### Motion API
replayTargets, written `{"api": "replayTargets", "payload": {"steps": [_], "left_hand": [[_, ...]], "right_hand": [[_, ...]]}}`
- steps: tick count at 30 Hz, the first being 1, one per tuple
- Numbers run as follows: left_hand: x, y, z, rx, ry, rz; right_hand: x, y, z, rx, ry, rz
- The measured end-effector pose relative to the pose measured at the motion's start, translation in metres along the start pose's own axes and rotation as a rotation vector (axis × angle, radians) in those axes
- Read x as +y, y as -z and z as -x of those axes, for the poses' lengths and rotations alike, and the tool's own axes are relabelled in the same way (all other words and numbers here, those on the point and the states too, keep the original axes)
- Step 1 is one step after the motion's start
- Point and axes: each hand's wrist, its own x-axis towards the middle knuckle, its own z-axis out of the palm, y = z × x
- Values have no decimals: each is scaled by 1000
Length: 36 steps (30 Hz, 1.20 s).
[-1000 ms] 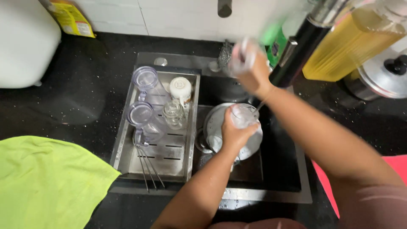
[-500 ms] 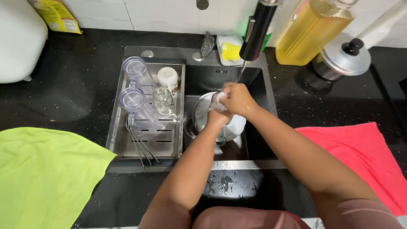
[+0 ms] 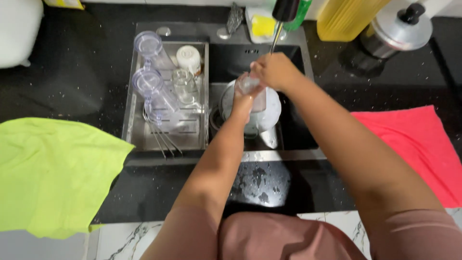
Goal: Washing glasses and plates in a kitchen sink using a sponge and dish soap.
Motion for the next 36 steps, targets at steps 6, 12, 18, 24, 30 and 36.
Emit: {"api": "replayTargets", "payload": {"steps": [6,12,18,24,30,36], "left_hand": [[23,-1,4,-8,303,225],[12,2,-13,-102,434,474],[-11,6,-23,-155,417,549],[12,-3,-17,102,615,523],[11,-5,-13,91,571,638],[13,-4,-13,83,485,657]], "right_hand": [[1,5,4,-60,72,51],[-13,15,-1,-91,15,-99],[-15,10,-4,-254,-28,-140],[-54,35,-6,-555,-243,-4],[-18,9,-10,-462,-42,142],[3,-13,-18,-124,110,63]]}}
